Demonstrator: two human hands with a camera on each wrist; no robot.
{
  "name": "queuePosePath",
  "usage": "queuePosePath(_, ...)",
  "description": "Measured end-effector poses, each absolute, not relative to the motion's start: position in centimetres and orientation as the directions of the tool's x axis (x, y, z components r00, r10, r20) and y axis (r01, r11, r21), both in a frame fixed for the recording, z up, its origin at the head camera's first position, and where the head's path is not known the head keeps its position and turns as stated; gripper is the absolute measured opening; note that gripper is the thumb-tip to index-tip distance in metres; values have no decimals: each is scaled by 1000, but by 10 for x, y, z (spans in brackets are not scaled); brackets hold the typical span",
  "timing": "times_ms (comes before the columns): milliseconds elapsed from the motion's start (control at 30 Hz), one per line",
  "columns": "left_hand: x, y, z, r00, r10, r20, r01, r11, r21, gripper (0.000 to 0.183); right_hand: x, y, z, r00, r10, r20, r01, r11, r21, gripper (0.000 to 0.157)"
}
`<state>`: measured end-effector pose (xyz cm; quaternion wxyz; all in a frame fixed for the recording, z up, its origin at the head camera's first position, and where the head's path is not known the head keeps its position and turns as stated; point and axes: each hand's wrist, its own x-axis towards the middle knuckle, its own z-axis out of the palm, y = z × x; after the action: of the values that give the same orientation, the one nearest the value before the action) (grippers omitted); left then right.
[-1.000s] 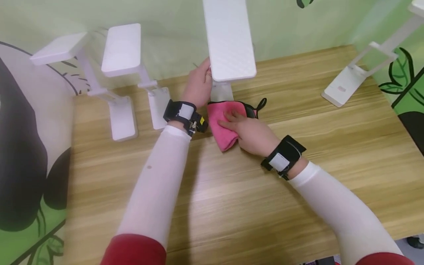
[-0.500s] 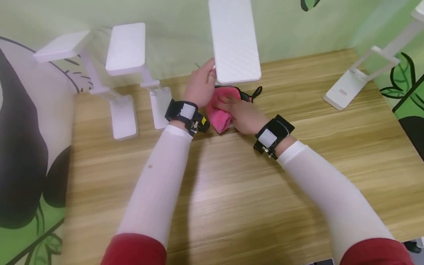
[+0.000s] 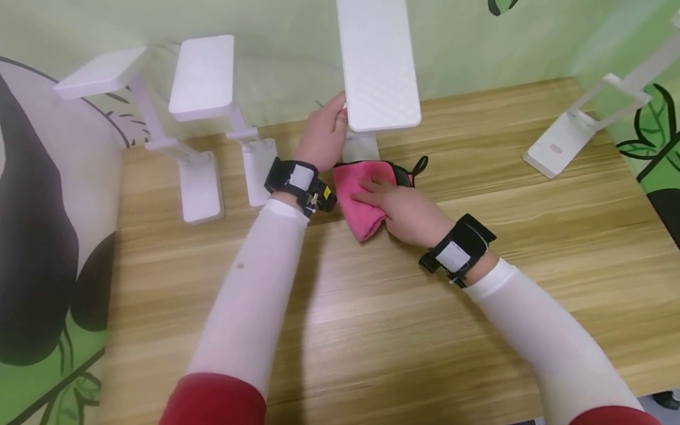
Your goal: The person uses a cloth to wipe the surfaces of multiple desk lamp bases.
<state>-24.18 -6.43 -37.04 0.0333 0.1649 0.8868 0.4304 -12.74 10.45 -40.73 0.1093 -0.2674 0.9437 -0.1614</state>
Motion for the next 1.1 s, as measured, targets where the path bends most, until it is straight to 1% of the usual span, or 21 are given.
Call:
queuePosePath(100,-241,-63,-370,-944,321,81,264,583,769,36,-120,106,-408,-825,-556,-102,-492,796,-353,58)
queuePosePath(167,-240,-63,-368,-942,327,76,266,586,766,37,-123,104,-408,-819,-566,-97,-505,790,-348,57)
queuePosePath(267,-240,-63,-367,-938,338,74,273,591,759,36,-140,101,-410,-808,-582,-91,-526,782,-335,59)
queuePosePath(367,-241,-63,-367,-937,344,63,269,592,760,36,-166,98,-413,-805,-589,-63,-542,776,-323,64)
queuePosePath(467,-242,-64,-368,-934,353,54,267,591,761,33,-186,97,-415,-816,-577,-35,-533,776,-337,66)
queuePosePath(533,-242,-64,-368,-932,358,53,270,590,761,30,-192,99,-418,-827,-562,-25,-519,779,-353,67)
queuePosePath(633,-242,-64,-370,-931,361,57,278,597,753,29,-184,103,-419,-848,-527,-49,-479,803,-355,69)
queuePosePath(733,-241,-63,-370,-930,362,71,290,599,746,30,-160,107,-419,-862,-504,-59,-462,827,-319,72)
queuePosePath(867,-239,-64,-369,-932,354,75,284,588,757,33,-123,106,-414,-847,-530,-42,-497,818,-290,74)
queuePosePath(933,-239,-65,-368,-934,350,76,282,589,758,33,-111,105,-411,-834,-550,-37,-518,805,-289,74)
queuePosePath(1000,-239,-65,-368,-934,348,83,288,592,753,34,-107,103,-409,-827,-560,-46,-524,799,-295,73)
queuePosePath(1100,-239,-66,-368,-932,351,95,301,596,744,34,-118,100,-407,-828,-556,-72,-507,798,-327,72)
